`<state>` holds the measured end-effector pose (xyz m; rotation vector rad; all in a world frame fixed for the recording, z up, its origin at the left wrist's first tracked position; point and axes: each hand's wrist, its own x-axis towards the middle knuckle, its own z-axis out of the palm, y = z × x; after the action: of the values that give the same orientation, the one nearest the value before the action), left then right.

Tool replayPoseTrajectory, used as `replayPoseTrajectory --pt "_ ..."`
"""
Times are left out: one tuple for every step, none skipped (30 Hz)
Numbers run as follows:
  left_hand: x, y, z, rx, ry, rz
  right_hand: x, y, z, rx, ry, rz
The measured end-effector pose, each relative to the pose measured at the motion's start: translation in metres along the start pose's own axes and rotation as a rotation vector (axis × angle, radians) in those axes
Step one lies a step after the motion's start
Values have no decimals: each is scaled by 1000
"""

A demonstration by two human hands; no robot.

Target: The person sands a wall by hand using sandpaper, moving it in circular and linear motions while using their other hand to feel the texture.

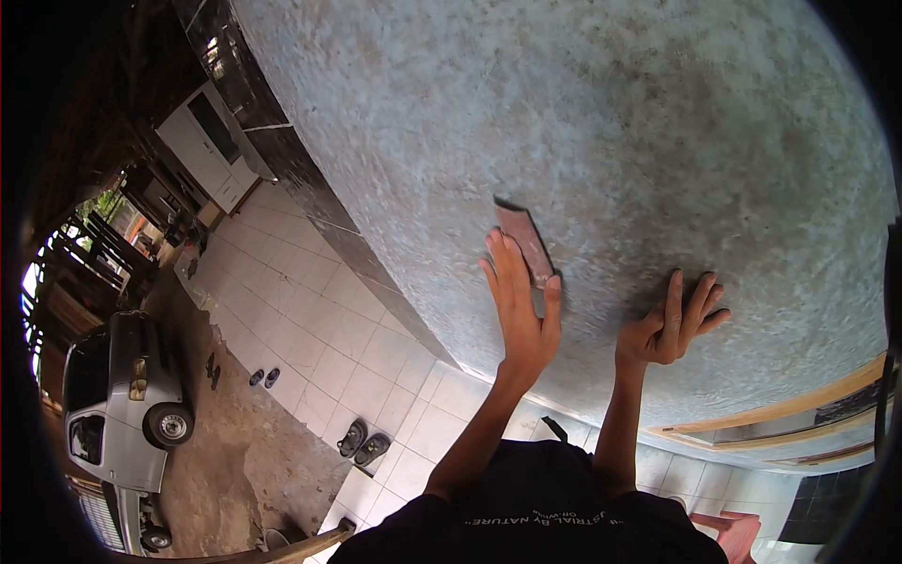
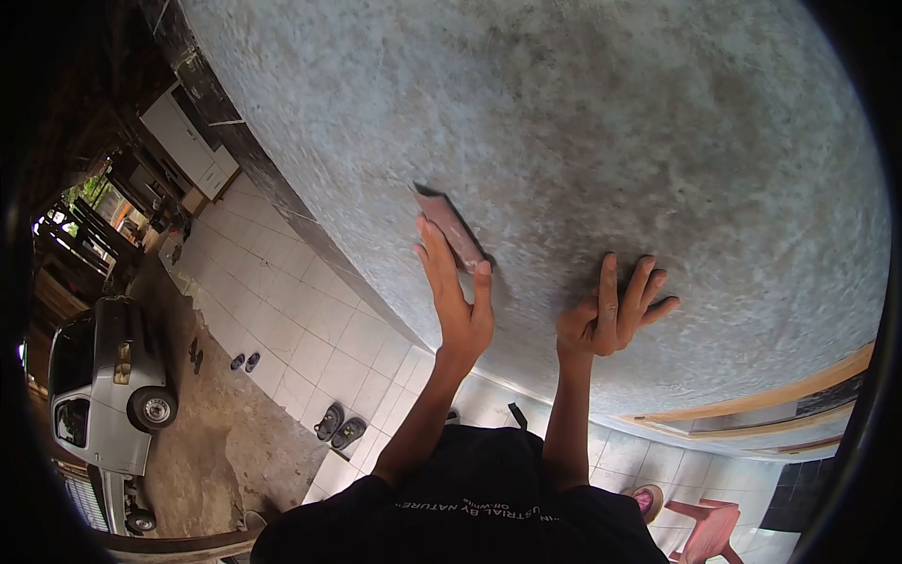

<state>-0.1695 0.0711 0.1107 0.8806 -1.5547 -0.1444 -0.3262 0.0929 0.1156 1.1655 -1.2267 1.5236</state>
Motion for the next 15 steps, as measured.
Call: replayPoseTrajectory --pt "10 2 -4 0 -1 -7 0 -1 0 0 -7 -1" --pt "25 1 -9 64 6 46 1 -2 1 1 2 1" --pt "40 3 -14 128 13 100 2 -2 1 2 11 2" --pt "52 6 -18 130 14 92 1 -2 1 5 4 0" --pt "64 10 -21 123 45 91 1 -2 1 6 8 7" --pt "69 11 -22 116 74 92 1 -2 1 6 14 15" --pt "62 9 -20 116 72 92 0 -2 1 4 14 16" --pt "48 4 -15 76 62 86 0 -2 1 4 11 10" --pt "33 0 -9 36 51 80 0 -1 1 2 9 3" --pt "16 -3 -3 34 48 85 0 -1 0 -1 14 5" --pt "-1 -6 4 22 43 43 0 0 0 9 12 2" --pt "-2 -2 3 9 37 2 0 -1 0 18 10 1" --pt "1 -1 2 29 43 10 -1 -1 2 14 13 3" --pt "8 -3 -1 27 41 4 -1 0 2 7 7 1" --pt "24 -2 -8 31 72 31 -2 0 1 1 -4 -3"
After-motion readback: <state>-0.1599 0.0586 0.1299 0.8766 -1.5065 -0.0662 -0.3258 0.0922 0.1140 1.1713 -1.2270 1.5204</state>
